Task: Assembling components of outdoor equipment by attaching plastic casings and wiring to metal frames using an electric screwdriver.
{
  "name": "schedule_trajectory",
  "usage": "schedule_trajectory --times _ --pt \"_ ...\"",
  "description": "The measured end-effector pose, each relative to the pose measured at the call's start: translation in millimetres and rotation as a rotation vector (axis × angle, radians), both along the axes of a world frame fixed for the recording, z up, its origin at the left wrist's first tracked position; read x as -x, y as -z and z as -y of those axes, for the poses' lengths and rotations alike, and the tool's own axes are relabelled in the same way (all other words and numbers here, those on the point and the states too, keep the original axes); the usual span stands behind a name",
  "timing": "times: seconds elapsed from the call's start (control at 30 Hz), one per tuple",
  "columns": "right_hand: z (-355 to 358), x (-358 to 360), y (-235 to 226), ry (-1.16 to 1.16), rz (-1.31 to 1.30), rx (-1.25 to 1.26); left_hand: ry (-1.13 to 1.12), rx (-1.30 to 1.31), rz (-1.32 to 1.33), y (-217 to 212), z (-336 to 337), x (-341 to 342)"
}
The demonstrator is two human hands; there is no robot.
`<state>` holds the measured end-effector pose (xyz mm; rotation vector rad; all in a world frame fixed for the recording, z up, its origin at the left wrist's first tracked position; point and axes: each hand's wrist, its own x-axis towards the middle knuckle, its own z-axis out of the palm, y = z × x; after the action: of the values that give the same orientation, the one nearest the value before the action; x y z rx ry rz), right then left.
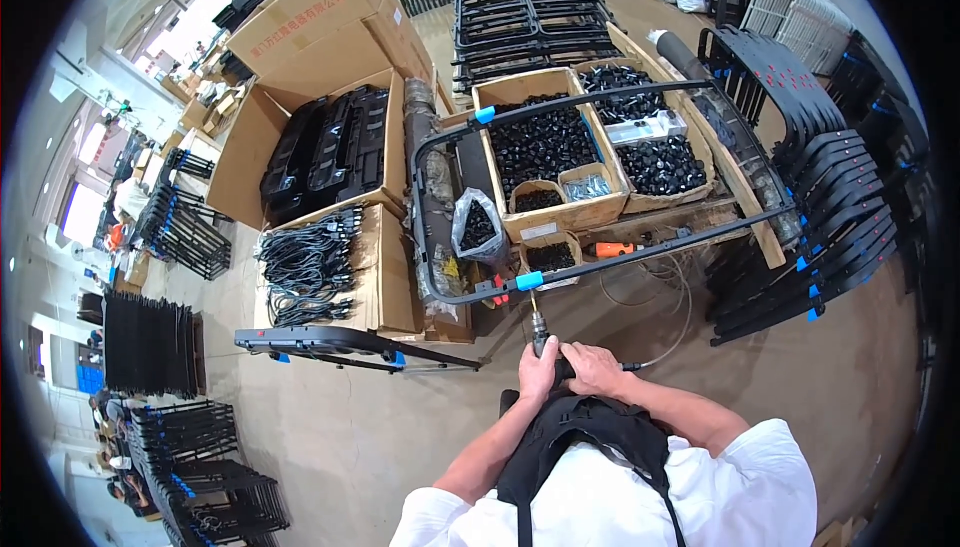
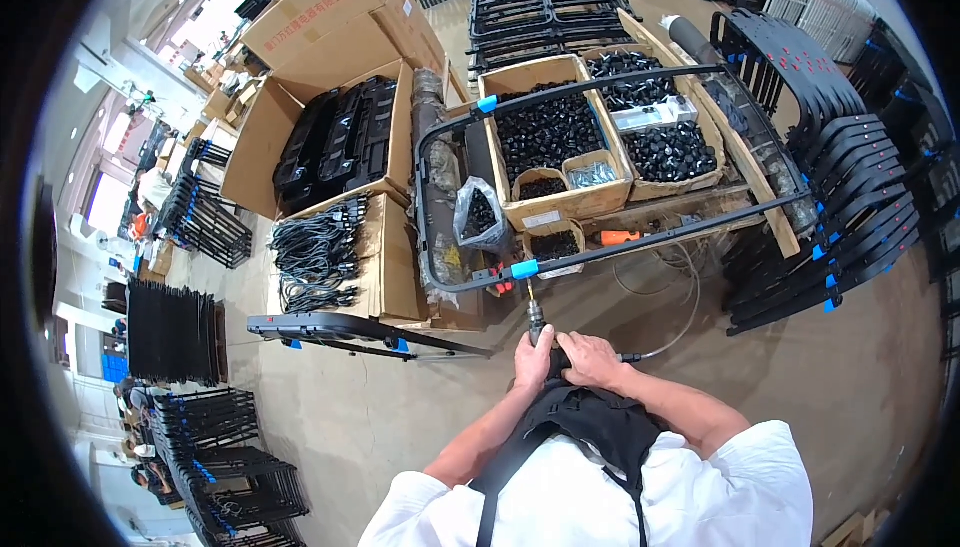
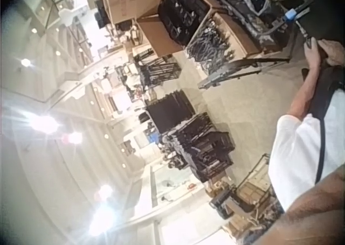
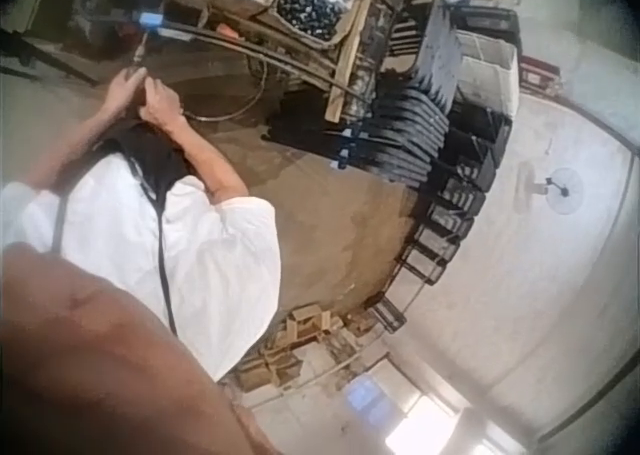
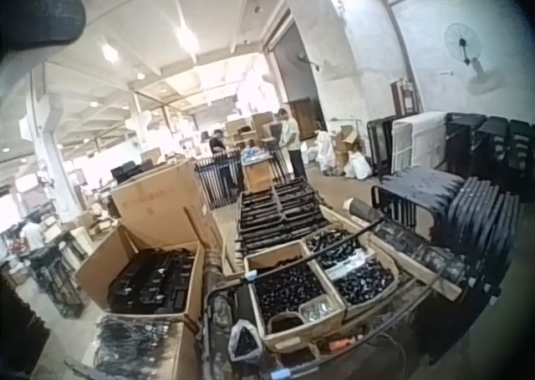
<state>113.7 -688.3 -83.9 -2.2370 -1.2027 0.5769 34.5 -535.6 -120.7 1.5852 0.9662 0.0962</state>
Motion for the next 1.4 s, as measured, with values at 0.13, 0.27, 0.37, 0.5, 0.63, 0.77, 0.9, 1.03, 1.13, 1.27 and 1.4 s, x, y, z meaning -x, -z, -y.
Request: schedule_trajectory --times 0.13,0.27,0.37,0.5,0.63,0.77,0.9,1.03,1.13,1.27,1.4 --pt "4 -1 4 0.000 -0.003 -0.038 0.019 -0.008 0.005 -1 0 -2" --pt "2 -7 -3 0.020 -0.006 -0.086 0.005 0.048 0.005 -6 1 -5" --pt "1 -11 -4 -0.009 -0.060 -0.014 -0.010 0.004 0.041 -7 1 -7" --pt "1 -17 -8 -0.003 -0.070 -0.016 0.005 -0.036 -0.007 -12 2 -13" --pt "-1 -20 -9 0.000 -0.079 0.001 0.037 -0.070 -0.057 -12 -1 -18" --pt "-5 -24 -14 0.007 -0.094 0.042 0.007 -0.039 -0.005 -8 -3 -20" --pt "-7 -26 -15 0.013 -0.095 0.058 0.041 -0.040 -0.069 -10 -7 -24" --pt "-9 -28 -19 0.027 -0.075 0.076 0.050 -0.039 -0.069 -12 -9 -27" --pt "-11 -30 -18 0.019 -0.113 0.065 0.049 -0.050 -0.079 -11 -11 -29" --pt "-14 -28 -1 -0.059 -0.038 0.087 0.073 -0.002 -0.101 -10 -14 -32" --pt "-16 -20 -10 -0.004 -0.048 -0.007 0.093 0.014 -0.101 2 -16 -27"
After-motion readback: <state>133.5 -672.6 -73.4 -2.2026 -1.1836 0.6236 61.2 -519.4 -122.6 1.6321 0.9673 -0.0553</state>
